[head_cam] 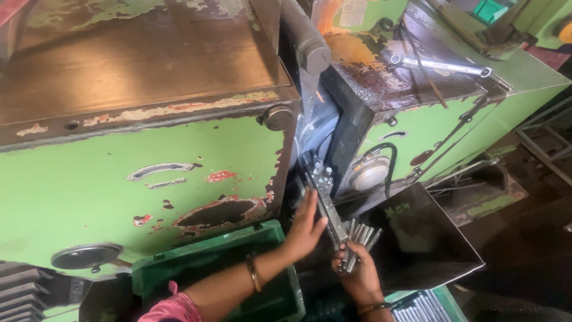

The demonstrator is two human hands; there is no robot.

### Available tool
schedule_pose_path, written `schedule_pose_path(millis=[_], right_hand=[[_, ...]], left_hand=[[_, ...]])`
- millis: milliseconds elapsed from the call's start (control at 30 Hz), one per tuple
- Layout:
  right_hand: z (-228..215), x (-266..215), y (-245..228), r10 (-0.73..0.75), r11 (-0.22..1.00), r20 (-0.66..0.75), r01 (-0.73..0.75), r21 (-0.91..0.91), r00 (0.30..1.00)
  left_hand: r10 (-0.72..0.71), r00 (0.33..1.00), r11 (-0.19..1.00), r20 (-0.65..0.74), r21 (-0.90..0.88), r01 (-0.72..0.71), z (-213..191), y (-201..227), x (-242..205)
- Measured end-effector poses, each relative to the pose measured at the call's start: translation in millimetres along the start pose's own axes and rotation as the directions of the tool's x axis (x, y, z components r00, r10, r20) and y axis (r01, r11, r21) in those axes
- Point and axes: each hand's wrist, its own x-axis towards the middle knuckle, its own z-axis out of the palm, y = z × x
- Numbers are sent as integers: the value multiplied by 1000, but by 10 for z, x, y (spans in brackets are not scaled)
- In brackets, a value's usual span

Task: The person repeatedly feeds small metal rods into a grinding machine, holds them against the rotating wheel, and then places the finished pieces into a green bin. The process is repeated continuously throughout the clip.

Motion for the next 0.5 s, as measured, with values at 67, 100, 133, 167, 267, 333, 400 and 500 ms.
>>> schedule_pose_path(millis=[67, 100, 133, 167, 267, 333, 400, 500], right_hand=[[-7, 4, 4, 22, 999, 12, -23, 28, 1000], [0, 0, 5, 16, 1000, 3, -17, 22, 1000], [6, -13, 1, 10, 1000, -5, -10, 16, 1000], [16, -22, -2, 4, 1000, -15, -4, 10, 1000], [42, -29, -4, -26, 1000, -20, 26, -8, 999], [45, -22, 4, -25, 999, -34, 26, 37, 999], [47, -15, 7, -27, 996, -54, 31, 80, 998], [64, -13, -2, -57, 990, -99, 69, 124, 993]], left_hand=[[-4, 1000, 1000, -29, -9, 3, -9, -99, 116], [-25, 999, 999, -36, -22, 24, -16, -134, 161], [-45, 998, 998, -42, -35, 44, -23, -162, 197], [-39, 997, 999, -59, -24, 38, -29, -183, 229], [-27, 993, 999, -117, 22, 30, -46, -222, 318], [-26, 986, 997, -167, 69, 38, -57, -234, 376], [-40, 981, 999, -191, 18, 44, -81, -235, 434], [-53, 972, 999, -228, -17, 50, -121, -194, 514]])
